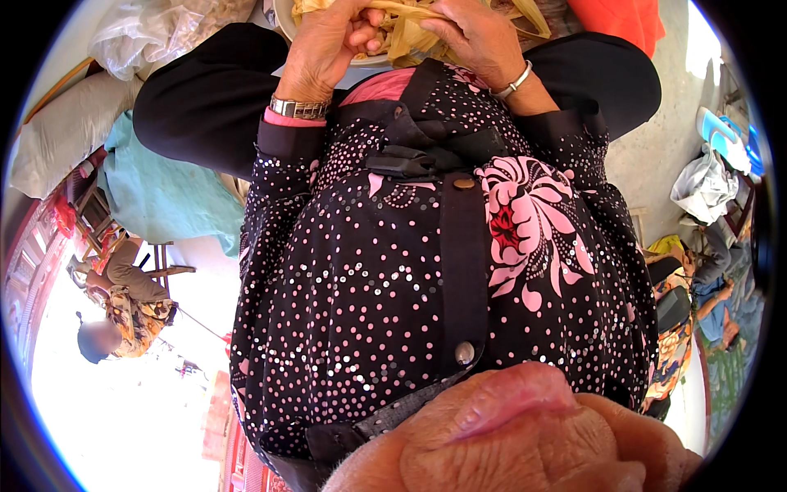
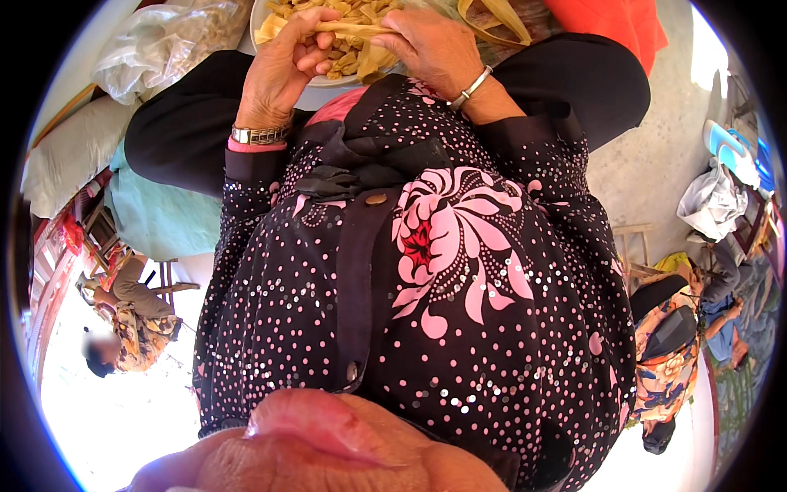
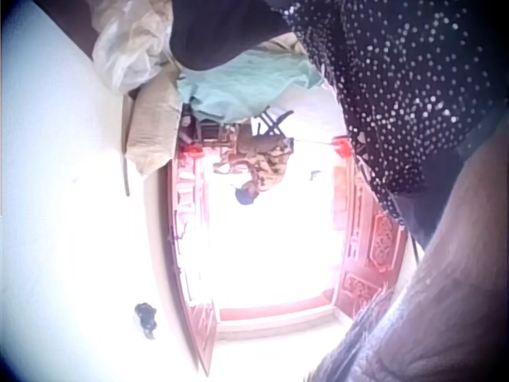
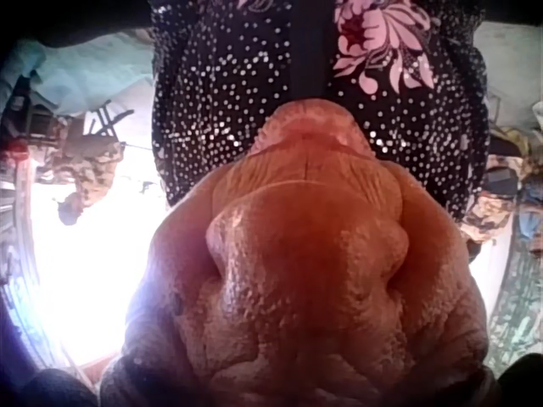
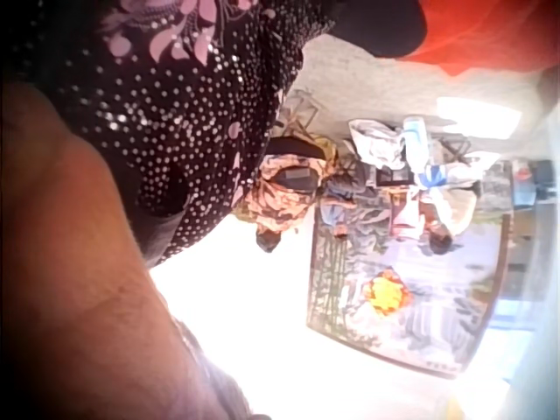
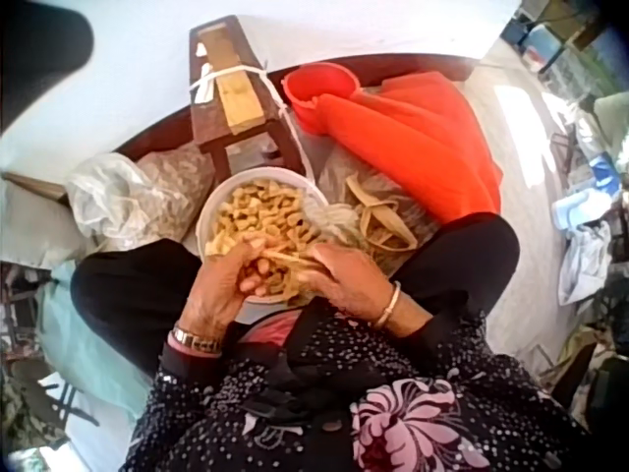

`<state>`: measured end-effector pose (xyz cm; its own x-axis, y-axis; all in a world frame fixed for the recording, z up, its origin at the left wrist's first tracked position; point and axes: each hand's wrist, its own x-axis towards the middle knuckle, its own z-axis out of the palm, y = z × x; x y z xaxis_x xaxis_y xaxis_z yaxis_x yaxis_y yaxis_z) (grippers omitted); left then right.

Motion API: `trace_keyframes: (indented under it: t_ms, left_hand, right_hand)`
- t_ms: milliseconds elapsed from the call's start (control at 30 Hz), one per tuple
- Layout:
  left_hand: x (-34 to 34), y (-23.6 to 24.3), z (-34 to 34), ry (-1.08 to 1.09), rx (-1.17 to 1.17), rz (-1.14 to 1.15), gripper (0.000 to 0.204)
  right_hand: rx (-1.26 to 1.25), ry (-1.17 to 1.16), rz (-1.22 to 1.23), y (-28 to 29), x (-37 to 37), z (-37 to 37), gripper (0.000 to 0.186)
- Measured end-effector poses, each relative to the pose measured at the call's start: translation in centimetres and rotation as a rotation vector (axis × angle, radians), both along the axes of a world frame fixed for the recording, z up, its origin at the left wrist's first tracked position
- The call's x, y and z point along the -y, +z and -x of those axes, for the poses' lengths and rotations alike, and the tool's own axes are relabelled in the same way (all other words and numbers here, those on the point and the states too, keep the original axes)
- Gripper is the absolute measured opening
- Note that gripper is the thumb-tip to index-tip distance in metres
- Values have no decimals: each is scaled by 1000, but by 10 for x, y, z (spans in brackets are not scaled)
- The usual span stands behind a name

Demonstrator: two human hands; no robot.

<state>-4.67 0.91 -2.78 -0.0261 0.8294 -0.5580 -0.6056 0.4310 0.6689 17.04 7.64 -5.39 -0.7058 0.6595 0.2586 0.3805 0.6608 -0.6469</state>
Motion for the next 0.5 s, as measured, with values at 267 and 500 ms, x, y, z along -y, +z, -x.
trace_keyframes:
  t_ms: [267,500]
  left_hand:
    - [5,-5,-5,38,29,-140,6]
    - [8,0,20,119,-42,-154,8]
  right_hand:
    - [-25,40,836,7,0,20,40]
    - [-66,176,644,20,-14,6,43]
